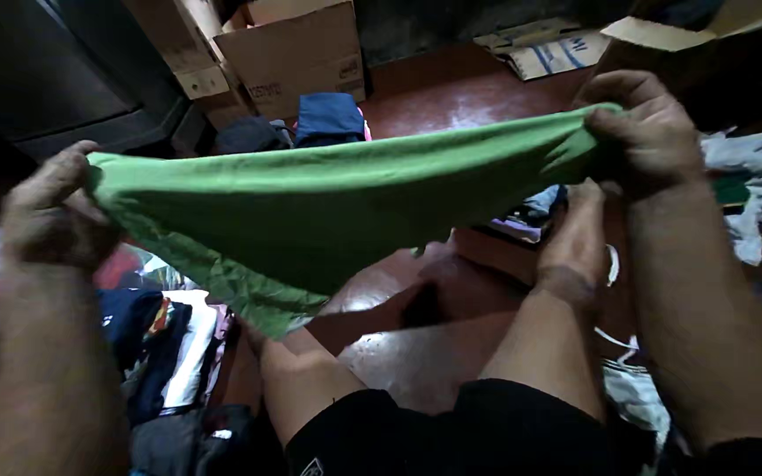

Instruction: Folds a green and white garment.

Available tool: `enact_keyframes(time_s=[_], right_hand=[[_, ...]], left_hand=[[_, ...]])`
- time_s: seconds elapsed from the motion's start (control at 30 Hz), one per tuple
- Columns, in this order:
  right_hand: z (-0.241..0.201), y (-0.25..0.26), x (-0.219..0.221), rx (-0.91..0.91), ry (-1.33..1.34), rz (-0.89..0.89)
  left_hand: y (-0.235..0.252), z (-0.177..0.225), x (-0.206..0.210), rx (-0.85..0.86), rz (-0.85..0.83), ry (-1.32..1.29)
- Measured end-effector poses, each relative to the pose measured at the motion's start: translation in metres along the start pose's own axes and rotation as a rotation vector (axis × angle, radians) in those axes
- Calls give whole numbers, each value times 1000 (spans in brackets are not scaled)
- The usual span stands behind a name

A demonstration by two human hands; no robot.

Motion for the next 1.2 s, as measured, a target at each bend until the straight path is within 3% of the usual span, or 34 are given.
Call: enact_keyframes(time_s=[0.07, 0.17, 0.23, 0.33, 0.5, 0.63, 0.73, 0.83, 0.97, 1.07, 1.2], right_hand=[[0, 1, -1, 25, 60, 33], [13, 4, -9, 77, 17, 107], [23, 7, -21, 119, -53, 146], [27, 9, -31, 210, -25, 144], [23, 18, -27, 272, 6, 162], [17, 27, -30, 285, -27, 148], [13, 25, -31, 309, 52, 44], [11, 23, -37, 348, -20, -141], [0, 31, -41, 305, -271, -295], [-14, 38, -33, 228, -393, -335], [-35, 47, -16, 145, -870, -433]], left_hand=[[-10, -47, 46, -84, -15, -5], [10, -108, 81, -230, -199, 12], [29, -116, 85, -255, -158, -54], [37, -110, 86, -115, -143, -218], [44, -135, 103, -60, -263, -17], [47, -113, 99, 11, -224, -164], [49, -102, 94, 6, -176, 93], [52, -84, 75, 100, -230, 106], [45, -59, 59, 174, -239, 142], [37, -44, 54, 171, -140, 230], [25, -36, 43, 153, 36, 297]])
Point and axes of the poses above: each hand's wrist, its own y-axis towards the middle knuckle, its own x-axis out of the palm, z = x × y, the point moved 4 cm from there along y, towards the middle knuckle, and after that the axes turned 9 degrees about -x, right-handed, at the moved point
